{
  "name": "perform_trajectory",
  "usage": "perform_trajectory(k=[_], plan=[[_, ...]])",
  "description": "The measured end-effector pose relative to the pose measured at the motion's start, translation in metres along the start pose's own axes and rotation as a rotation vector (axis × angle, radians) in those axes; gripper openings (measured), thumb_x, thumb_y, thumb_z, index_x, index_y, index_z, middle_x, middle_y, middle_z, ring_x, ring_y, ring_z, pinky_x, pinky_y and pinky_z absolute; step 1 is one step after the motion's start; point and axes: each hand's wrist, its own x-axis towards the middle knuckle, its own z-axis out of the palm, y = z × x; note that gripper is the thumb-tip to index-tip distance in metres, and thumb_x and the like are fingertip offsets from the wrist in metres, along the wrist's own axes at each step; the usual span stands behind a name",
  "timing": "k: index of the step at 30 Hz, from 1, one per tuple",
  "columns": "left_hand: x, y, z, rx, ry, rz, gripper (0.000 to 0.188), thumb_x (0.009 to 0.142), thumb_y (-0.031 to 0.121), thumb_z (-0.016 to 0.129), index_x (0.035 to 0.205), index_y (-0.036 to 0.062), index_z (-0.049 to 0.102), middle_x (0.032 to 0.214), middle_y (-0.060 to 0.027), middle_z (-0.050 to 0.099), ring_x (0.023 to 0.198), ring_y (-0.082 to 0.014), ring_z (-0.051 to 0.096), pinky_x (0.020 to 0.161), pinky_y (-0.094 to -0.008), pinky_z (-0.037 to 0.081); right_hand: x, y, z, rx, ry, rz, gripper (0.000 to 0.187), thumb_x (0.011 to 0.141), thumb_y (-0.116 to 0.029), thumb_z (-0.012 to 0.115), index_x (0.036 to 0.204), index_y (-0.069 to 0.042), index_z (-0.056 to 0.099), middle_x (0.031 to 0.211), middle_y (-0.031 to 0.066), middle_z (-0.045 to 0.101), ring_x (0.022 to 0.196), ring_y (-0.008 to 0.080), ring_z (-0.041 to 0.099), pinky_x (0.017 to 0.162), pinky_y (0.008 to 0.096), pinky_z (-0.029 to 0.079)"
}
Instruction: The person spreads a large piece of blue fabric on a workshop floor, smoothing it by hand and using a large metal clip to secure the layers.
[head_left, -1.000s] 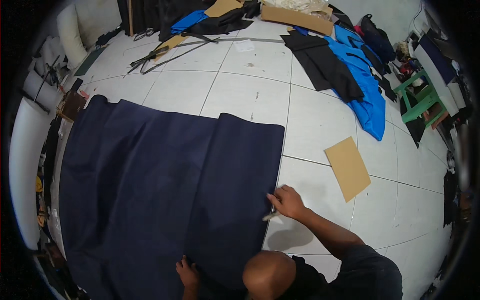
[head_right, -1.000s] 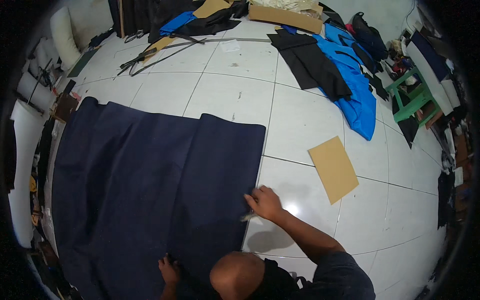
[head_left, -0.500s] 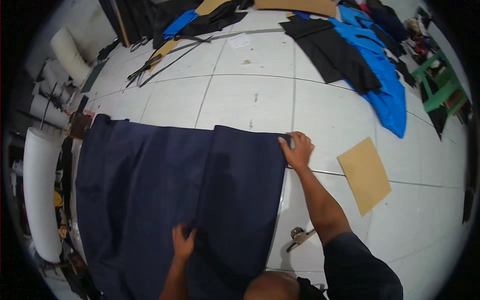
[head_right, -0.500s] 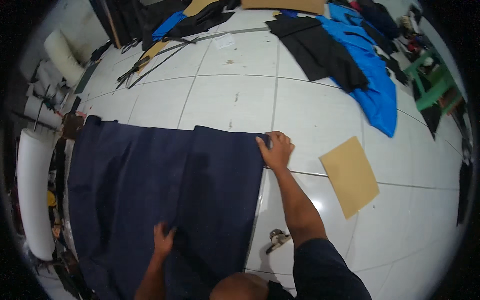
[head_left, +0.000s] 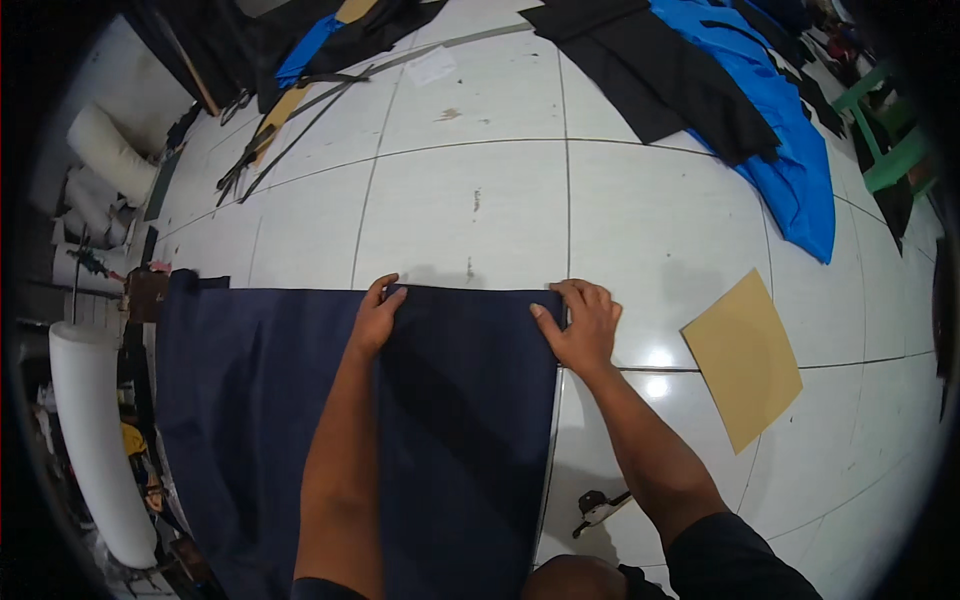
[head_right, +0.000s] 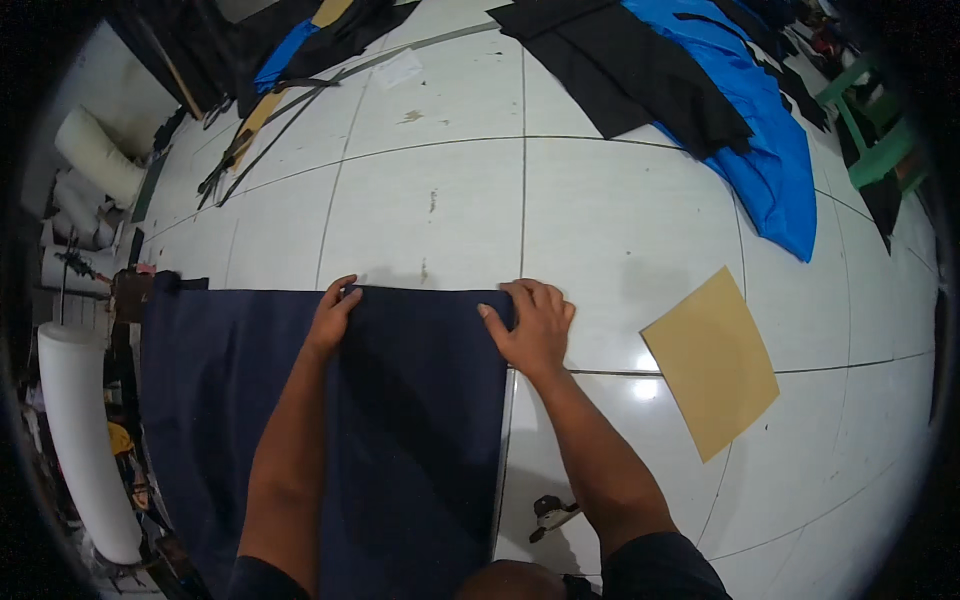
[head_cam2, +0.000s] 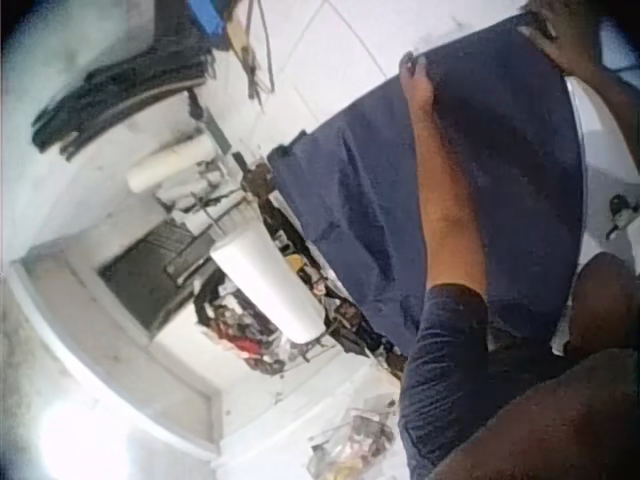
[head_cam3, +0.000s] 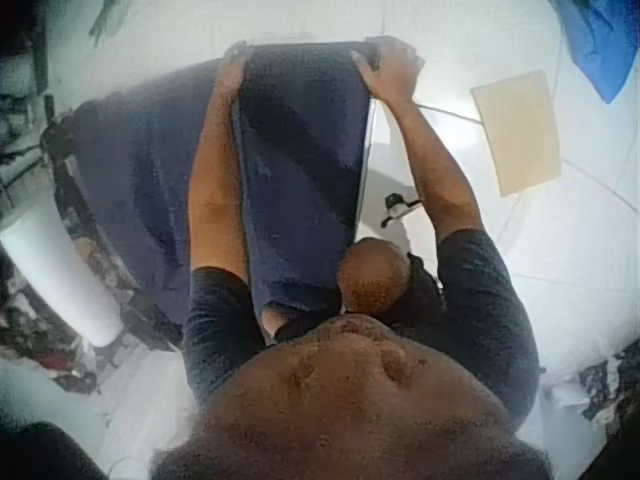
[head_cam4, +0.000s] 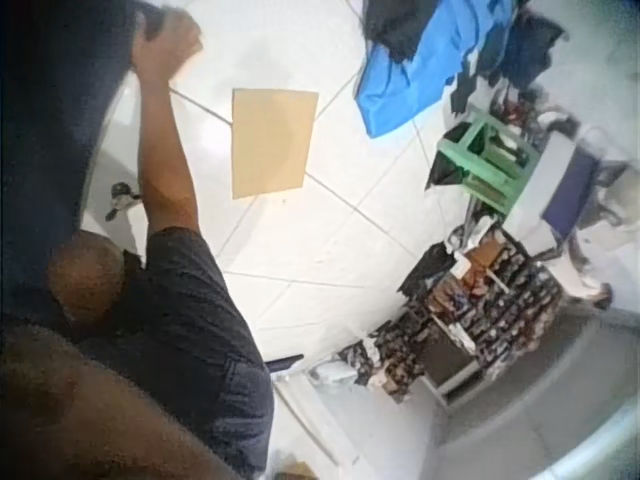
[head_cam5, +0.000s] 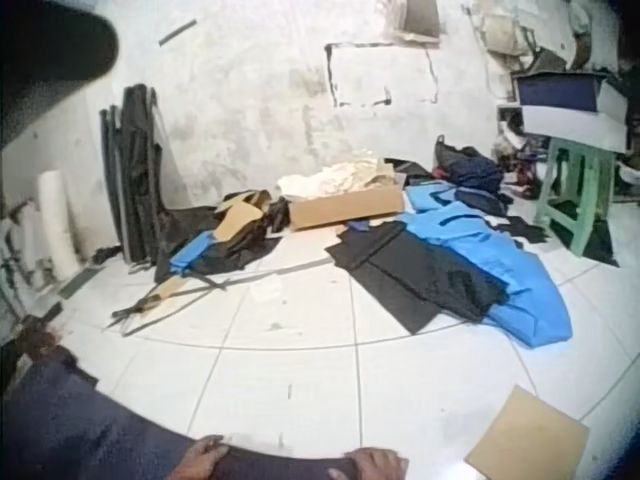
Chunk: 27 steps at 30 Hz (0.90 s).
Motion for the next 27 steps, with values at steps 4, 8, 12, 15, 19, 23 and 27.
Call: perform_trajectory(k=[4,8,12,15,19,23,27], plan=[[-0.002,0.005,0.009,-0.126,-0.020,0.044,0.030,0.086,0.024,0.065,0.107,0.0047,0.055,0.088,-0.0030,0.055,0.082,-0.0118,0.051,0.074,-0.0254,0.043,0.002,0.006,-0.005,0.006,-0.042,0.008,0.040,0.075,-0.043,0.069,0.101,-0.013,0.064,0.107,0.0039,0.057,0.108,0.0224,0.045,0.091,0.0379,0.028],[-0.004,0.009,0.009,-0.070,0.064,0.035,0.029,0.085,0.025,0.065,0.102,0.0041,0.054,0.087,-0.0039,0.055,0.082,-0.0130,0.052,0.074,-0.0265,0.043,0.003,0.004,0.000,-0.006,-0.031,0.013,0.039,0.076,-0.041,0.069,0.100,-0.011,0.064,0.107,0.0043,0.057,0.107,0.0225,0.046,0.089,0.0379,0.029],[-0.002,0.004,0.006,0.089,0.104,0.049,0.032,0.085,0.027,0.066,0.104,0.0051,0.051,0.089,-0.0039,0.055,0.081,-0.0138,0.052,0.071,-0.0268,0.044,0.002,0.004,0.003,-0.009,-0.004,0.003,0.037,0.076,-0.041,0.068,0.097,-0.011,0.064,0.106,0.0039,0.058,0.107,0.0223,0.046,0.090,0.0378,0.029],[-0.003,0.000,0.008,0.277,0.182,0.120,0.035,0.084,0.029,0.066,0.103,0.0037,0.050,0.089,-0.0073,0.057,0.079,-0.0160,0.053,0.071,-0.0292,0.044,0.000,0.002,0.003,0.009,0.022,-0.015,0.033,0.076,-0.039,0.069,0.093,-0.010,0.065,0.105,0.0037,0.059,0.106,0.0221,0.047,0.089,0.0372,0.029],[-0.009,0.004,0.018,0.375,0.232,0.135,0.036,0.084,0.029,0.066,0.102,0.0030,0.050,0.090,-0.0124,0.058,0.082,-0.0202,0.056,0.074,-0.0322,0.045,0.000,0.003,0.002,0.010,0.017,-0.015,0.030,0.076,-0.036,0.070,0.091,-0.010,0.066,0.104,0.0037,0.060,0.105,0.0221,0.048,0.089,0.0369,0.029],[-0.021,0.006,0.020,0.432,0.336,0.238,0.048,0.081,0.028,0.069,0.117,0.0012,0.049,0.108,-0.0189,0.056,0.100,-0.0303,0.055,0.086,-0.0379,0.043,-0.001,0.000,0.004,-0.010,0.043,-0.032,0.030,0.075,-0.035,0.071,0.092,-0.010,0.066,0.104,0.0043,0.060,0.105,0.0227,0.048,0.088,0.0377,0.030],[-0.082,0.003,0.038,0.477,0.516,0.355,0.060,0.081,0.024,0.068,0.130,0.0006,0.042,0.127,-0.0221,0.046,0.120,-0.0368,0.043,0.100,-0.0424,0.035,0.000,0.007,0.005,-0.050,0.042,-0.053,0.032,0.076,-0.035,0.070,0.093,-0.009,0.065,0.104,0.0054,0.059,0.104,0.0242,0.048,0.087,0.0385,0.032]])
